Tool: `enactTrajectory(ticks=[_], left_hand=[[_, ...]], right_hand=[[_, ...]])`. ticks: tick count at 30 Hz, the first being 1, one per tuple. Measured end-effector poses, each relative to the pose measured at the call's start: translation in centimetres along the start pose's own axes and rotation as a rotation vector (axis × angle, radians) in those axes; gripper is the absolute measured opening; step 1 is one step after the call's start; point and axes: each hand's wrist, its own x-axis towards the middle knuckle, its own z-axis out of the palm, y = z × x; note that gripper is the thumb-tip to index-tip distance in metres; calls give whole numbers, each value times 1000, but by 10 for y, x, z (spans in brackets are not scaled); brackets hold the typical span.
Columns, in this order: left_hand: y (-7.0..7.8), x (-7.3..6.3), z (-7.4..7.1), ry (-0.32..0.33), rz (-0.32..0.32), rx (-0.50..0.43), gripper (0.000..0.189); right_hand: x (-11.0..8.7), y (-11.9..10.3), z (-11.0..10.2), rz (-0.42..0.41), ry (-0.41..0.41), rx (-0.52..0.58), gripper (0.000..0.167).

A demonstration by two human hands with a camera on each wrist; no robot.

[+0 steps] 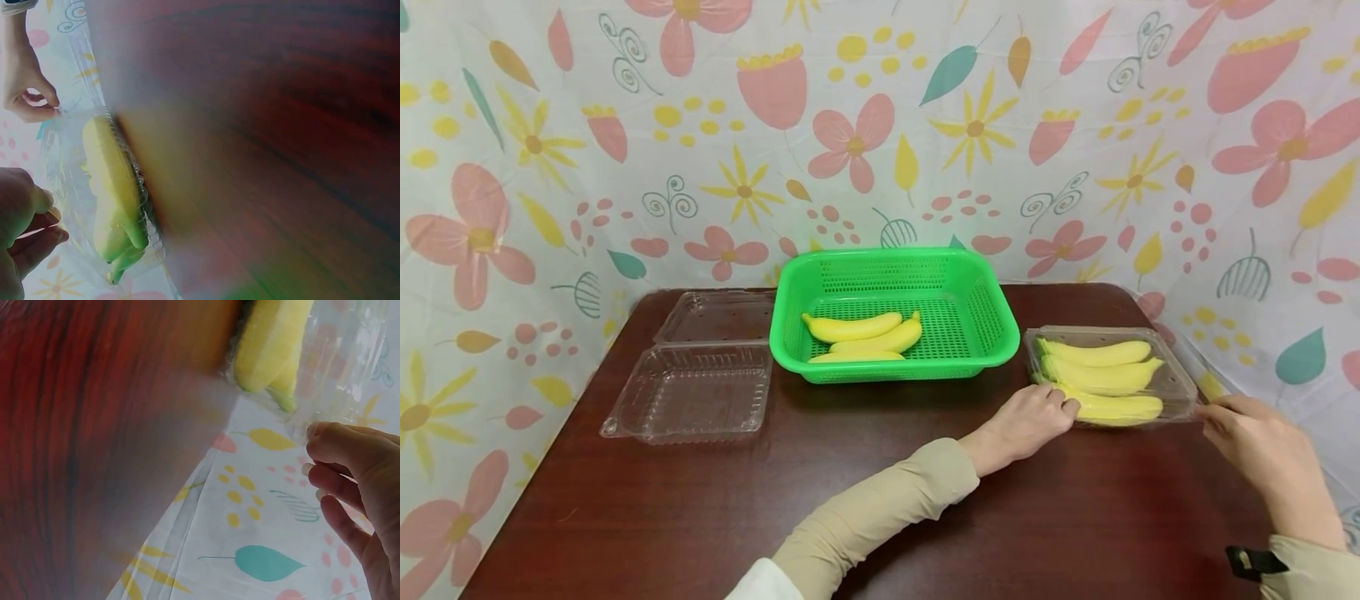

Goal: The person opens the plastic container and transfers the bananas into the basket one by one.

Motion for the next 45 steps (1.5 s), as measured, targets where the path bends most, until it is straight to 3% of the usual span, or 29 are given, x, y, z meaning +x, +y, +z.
enactTrajectory(ticks=[1, 5, 9, 15, 16, 17, 20, 22, 32, 39, 45], left_hand=[[0, 0, 0, -4, -4, -5, 35], [-2, 0, 0, -13, -16, -8, 35], [-3, -1, 1, -27, -22, -7, 35], [-3, -2, 1, -64, -8, -24, 34], [-2, -3, 1, -68, -2, -31, 33], [-2, -3, 1, -72, 5, -35, 33], [-2, -3, 1, -75, 9, -51, 32], [-2, -4, 1, -78, 7, -53, 31], [-4, -3, 2, -98, 13, -50, 28], [-5, -4, 5, -52, 2, -42, 33], [-7, -4, 3, -20, -19, -35, 36]], right_hand=[[1, 0, 1, -21, 13, -1, 80], [4, 1, 2, -48, 30, 4, 9], [7, 2, 3, -41, 15, 2, 29], [6, 3, 3, -22, -19, 6, 21], [5, 2, 3, -20, -26, 10, 11], [4, 2, 3, -18, -33, 12, 17], [3, 1, 2, -32, -35, 16, 65], [2, 1, 2, -49, -24, 8, 87], [4, 1, 3, -121, 29, -45, 74], [7, 0, 1, -202, 21, -40, 63], [9, -1, 2, -211, 15, -35, 65]])
